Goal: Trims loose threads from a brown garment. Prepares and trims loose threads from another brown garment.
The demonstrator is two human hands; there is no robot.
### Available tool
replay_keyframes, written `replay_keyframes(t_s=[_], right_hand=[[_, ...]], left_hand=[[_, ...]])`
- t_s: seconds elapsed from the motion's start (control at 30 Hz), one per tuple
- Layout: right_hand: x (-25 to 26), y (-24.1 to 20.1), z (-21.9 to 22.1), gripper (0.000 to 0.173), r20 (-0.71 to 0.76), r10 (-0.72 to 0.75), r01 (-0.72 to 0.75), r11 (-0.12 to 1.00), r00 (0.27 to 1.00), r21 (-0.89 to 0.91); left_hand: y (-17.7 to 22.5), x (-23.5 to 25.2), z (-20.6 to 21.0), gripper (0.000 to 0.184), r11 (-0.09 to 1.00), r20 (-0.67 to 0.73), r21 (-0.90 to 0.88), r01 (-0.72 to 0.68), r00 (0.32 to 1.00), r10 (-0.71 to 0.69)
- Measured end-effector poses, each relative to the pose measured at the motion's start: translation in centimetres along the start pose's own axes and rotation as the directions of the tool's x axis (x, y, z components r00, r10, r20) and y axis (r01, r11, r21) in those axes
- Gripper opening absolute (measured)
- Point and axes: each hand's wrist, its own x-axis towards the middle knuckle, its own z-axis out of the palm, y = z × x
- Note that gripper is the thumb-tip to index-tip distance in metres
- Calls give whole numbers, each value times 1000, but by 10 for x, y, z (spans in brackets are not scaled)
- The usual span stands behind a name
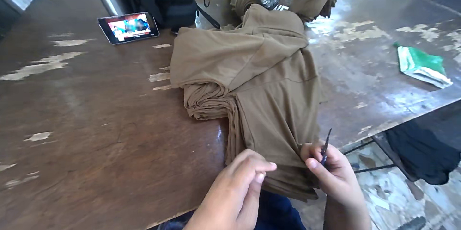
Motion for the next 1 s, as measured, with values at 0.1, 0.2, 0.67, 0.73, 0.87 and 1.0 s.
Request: replay_keyframes(t_s=[0.1, 0.2, 0.67, 0.73, 0.87, 1.0], right_hand=[[0, 1, -1, 13, 4, 4, -4, 1000, 1000, 4], [1, 0, -1, 13, 1, -4, 4, 1000, 1000, 0], [-3, 7, -7, 9, -89, 30, -4, 961, 996, 275], [-2, 8, -7, 8, -102, 34, -4, 960, 994, 280], [-2, 4, -5, 5, -166, 35, 19, 950, 985, 313], [3, -9, -1, 4, -219, -1, 81, 930, 976, 359]], left_hand=[[1, 0, 0, 24, 993, 53, -114, -22, 998, 28], [-7, 0, 10, 21, 963, -34, 268, 33, 999, -25], [-16, -22, 17, 21, 902, -236, 385, 197, 966, -110], [-3, -26, 9, 14, 916, -216, 355, 186, 970, -113], [10, -25, -3, 14, 943, -152, 308, 125, 985, -81], [-5, -6, 19, 60, 853, -180, 477, 211, 974, -140]])
